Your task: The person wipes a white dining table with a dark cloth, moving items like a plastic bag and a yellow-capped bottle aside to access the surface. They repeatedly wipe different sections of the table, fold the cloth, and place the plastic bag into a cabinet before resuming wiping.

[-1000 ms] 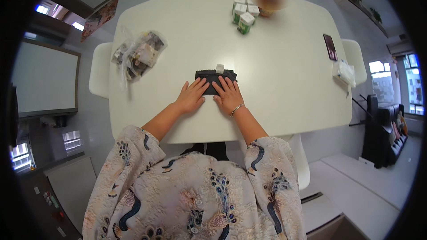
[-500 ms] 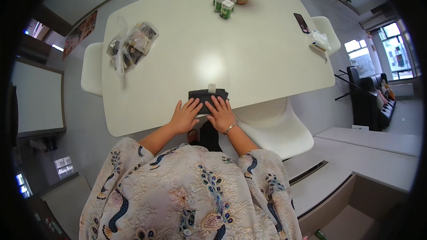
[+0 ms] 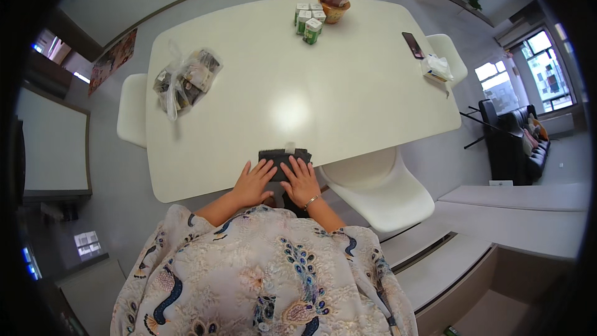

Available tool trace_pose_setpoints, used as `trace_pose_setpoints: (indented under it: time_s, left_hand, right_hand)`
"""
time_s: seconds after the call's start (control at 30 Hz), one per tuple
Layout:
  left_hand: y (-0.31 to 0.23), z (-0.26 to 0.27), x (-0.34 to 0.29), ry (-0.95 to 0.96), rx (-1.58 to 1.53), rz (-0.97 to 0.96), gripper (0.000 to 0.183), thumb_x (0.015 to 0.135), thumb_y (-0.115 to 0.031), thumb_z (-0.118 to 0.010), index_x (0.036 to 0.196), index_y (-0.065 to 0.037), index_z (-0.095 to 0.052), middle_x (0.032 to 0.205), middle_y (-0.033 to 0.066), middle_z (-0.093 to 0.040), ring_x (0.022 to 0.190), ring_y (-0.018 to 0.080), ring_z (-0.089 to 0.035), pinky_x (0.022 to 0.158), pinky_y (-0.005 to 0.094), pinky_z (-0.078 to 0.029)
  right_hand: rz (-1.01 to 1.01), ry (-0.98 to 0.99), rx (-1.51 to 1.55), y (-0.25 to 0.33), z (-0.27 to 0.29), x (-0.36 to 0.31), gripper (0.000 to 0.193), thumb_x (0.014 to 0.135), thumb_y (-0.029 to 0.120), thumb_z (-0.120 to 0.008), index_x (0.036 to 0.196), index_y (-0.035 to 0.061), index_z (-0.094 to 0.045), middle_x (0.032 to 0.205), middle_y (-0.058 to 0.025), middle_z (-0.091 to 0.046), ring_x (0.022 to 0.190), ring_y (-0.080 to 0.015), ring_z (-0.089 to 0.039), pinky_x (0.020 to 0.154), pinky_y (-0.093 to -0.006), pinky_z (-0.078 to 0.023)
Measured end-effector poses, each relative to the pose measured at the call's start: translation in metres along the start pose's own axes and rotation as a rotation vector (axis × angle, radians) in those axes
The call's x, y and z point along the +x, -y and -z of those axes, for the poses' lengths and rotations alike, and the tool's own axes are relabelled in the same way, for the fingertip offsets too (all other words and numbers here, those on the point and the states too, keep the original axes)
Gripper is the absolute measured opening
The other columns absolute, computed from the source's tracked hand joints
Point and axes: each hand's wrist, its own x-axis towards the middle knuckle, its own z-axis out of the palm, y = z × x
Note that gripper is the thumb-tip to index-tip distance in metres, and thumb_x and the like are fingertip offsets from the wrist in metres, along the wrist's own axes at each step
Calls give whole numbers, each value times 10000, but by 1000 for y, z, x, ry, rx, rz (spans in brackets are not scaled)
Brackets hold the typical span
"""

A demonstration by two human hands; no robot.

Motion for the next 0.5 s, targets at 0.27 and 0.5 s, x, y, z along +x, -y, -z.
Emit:
trace_pose_setpoints:
  time_s: [0.27,0.5]
  left_hand:
    - [35,22,108,13,-22,138,774,819,-358,-661,1477,-129,-323,1559,92,-252,1442,265,-220,1127,590,-163]
    - [73,50,194,97,-81,269,547,943,-241,-508,1465,-186,-355,1564,36,-254,1448,223,-209,1135,586,-151]
  right_hand:
    - [-57,182,-74,-69,16,109,593,939,427,-473,1478,223,-332,1556,-86,-250,1420,-300,-232,1158,-497,-170]
    - [-124,408,-104,-107,49,199,577,967,387,-425,1503,240,-271,1586,-56,-180,1444,-279,-189,1169,-473,-161]
